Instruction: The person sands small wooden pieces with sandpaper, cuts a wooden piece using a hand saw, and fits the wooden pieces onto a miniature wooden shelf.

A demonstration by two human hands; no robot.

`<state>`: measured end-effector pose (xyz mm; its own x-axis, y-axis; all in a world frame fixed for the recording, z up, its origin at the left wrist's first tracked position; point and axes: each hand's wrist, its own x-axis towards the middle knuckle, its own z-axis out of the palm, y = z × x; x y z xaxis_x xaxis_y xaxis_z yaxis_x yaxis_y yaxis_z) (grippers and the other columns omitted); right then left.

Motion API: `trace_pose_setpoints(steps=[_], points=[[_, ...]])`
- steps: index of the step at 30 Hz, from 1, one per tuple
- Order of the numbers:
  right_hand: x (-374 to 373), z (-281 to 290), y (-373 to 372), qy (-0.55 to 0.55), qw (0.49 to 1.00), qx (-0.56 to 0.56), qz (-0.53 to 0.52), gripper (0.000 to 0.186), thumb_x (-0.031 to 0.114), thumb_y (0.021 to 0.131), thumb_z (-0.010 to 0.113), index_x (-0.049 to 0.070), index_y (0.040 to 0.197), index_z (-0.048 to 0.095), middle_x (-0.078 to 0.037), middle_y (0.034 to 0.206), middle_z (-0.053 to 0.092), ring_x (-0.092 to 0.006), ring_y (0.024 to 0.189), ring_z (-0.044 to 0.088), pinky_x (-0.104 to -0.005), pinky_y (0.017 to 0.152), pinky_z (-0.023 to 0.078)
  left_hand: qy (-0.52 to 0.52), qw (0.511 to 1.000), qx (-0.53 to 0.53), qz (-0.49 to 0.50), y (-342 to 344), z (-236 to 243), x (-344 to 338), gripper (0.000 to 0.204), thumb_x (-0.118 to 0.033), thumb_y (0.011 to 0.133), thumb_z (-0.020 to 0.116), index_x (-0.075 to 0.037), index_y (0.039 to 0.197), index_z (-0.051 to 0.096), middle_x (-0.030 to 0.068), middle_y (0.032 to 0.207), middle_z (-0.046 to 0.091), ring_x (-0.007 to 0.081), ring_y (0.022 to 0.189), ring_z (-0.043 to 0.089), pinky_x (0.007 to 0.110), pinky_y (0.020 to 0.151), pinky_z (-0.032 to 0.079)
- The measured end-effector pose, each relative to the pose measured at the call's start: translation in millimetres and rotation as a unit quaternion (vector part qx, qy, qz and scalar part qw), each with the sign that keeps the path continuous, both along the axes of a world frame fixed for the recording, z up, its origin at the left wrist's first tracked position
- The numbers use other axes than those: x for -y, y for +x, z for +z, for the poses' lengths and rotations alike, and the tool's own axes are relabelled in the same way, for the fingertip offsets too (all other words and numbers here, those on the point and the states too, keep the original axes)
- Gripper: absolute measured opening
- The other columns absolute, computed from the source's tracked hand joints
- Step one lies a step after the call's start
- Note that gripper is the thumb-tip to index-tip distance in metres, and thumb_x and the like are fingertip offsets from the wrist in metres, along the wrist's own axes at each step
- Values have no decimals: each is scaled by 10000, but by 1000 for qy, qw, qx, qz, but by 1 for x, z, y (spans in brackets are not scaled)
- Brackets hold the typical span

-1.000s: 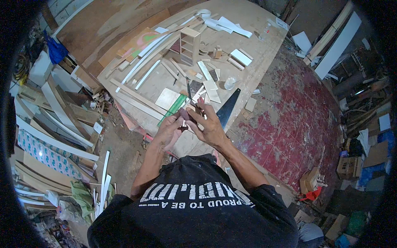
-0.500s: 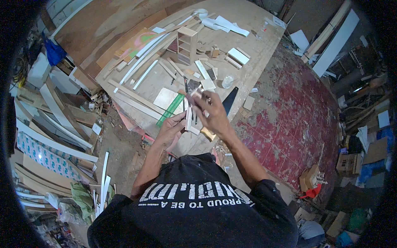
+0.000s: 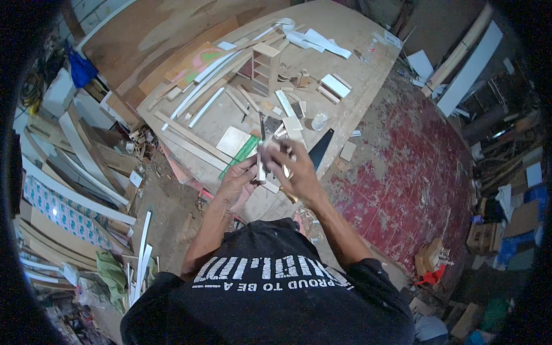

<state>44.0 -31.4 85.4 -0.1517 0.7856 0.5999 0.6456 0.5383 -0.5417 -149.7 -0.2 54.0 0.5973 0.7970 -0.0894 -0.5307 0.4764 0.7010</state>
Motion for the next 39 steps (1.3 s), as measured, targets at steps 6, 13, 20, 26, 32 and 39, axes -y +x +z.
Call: trace_pose_setpoints(steps=[6, 13, 20, 26, 32, 39], points=[[-14, 24, -2, 17, 999, 44, -19, 335, 89, 825, 738, 50, 1150, 666, -210, 1164, 558, -339, 978, 597, -403, 818, 517, -8, 1000, -19, 3, 5, 9, 1, 418, 21, 953, 532, 32, 1371, 512, 86, 1213, 639, 144, 1053, 626, 328, 928, 516], [27, -3, -14, -21, 996, 32, 83, 387, 113, 800, 769, 55, 1170, 671, -207, 1171, 555, -317, 973, 596, -392, 797, 512, -1, 999, -23, 47, -3, -8, -7, 371, -51, 969, 578, 19, 1332, 553, 70, 1135, 670, 135, 948, 648, 294, 859, 531], [26, -18, -12, -54, 997, -33, 40, 393, 108, 830, 741, 23, 1207, 667, -218, 1212, 564, -324, 1018, 616, -375, 847, 514, -36, 998, -29, 52, -3, -4, -10, 270, -81, 953, 626, -27, 1217, 646, 30, 1014, 690, 110, 882, 638, 274, 786, 523], [20, -16, -31, 5, 996, -56, -72, 387, 90, 840, 723, 4, 1212, 657, -218, 1196, 570, -327, 1009, 617, -375, 828, 508, -26, 998, -50, 41, 6, -11, -4, 217, -127, 957, 631, -16, 1140, 670, 25, 1002, 681, 113, 891, 630, 295, 812, 508], [1, -10, -44, -3, 990, -108, -93, 419, 97, 832, 729, 7, 1233, 646, -244, 1159, 582, -353, 1005, 613, -397, 820, 507, 36, 990, -73, 118, 11, -5, -2, 192, -108, 960, 628, 3, 1110, 671, 30, 1008, 687, 116, 850, 647, 268, 753, 519], [-20, -2, -29, -10, 984, -107, -142, 359, 122, 877, 694, -13, 1208, 658, -206, 1124, 600, -319, 1013, 594, -382, 915, 454, 183, 935, -268, 142, 17, -2, 2, 188, -54, 948, 600, 46, 1104, 635, 44, 917, 668, 76, 770, 607, 232, 680, 500]])
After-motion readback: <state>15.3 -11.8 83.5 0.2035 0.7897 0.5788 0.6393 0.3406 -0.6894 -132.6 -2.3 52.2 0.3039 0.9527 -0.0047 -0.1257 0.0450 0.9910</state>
